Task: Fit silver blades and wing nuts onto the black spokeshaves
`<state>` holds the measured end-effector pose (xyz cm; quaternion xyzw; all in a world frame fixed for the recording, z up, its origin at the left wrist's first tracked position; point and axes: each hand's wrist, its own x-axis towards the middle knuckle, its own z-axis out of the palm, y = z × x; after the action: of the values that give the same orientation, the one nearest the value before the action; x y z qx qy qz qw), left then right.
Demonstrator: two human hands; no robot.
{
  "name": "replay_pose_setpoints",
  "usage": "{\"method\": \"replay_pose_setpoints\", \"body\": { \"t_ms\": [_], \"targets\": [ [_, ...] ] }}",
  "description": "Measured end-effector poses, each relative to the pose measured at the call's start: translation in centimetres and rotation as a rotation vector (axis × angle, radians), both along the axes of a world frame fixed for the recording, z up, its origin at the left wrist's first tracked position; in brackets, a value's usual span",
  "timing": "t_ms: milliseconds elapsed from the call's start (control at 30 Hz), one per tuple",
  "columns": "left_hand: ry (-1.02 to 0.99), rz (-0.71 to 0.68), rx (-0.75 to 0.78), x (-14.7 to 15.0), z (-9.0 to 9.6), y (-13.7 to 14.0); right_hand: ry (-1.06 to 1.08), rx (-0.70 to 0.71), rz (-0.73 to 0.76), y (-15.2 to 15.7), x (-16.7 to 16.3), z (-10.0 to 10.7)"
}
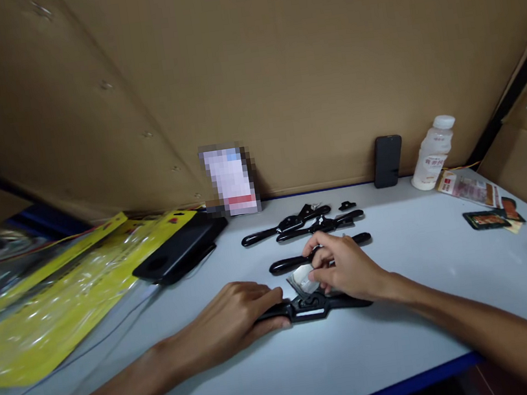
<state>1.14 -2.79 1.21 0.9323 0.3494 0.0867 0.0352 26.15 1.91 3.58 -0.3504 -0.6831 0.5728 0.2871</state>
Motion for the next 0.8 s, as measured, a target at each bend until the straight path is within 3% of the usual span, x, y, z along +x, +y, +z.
{"method": "replay_pose_setpoints", "body": {
  "t_ms": [200,567,800],
  "targets": [
    [-0.009,0.01,-0.001,0.05,0.01,0.0,-0.064,0.008,0.068,0.37,-0.08,-0.8],
    [0.008,0.029,0.008,0.17,0.09,-0.07,-0.21,0.273,0.135,0.41,-0.11,-0.35],
    [0.006,0.041,0.009,0.16,0.0,-0.1,-0.27,0.281,0.151,-0.12,-0.4,-0.25]
  ]
}}
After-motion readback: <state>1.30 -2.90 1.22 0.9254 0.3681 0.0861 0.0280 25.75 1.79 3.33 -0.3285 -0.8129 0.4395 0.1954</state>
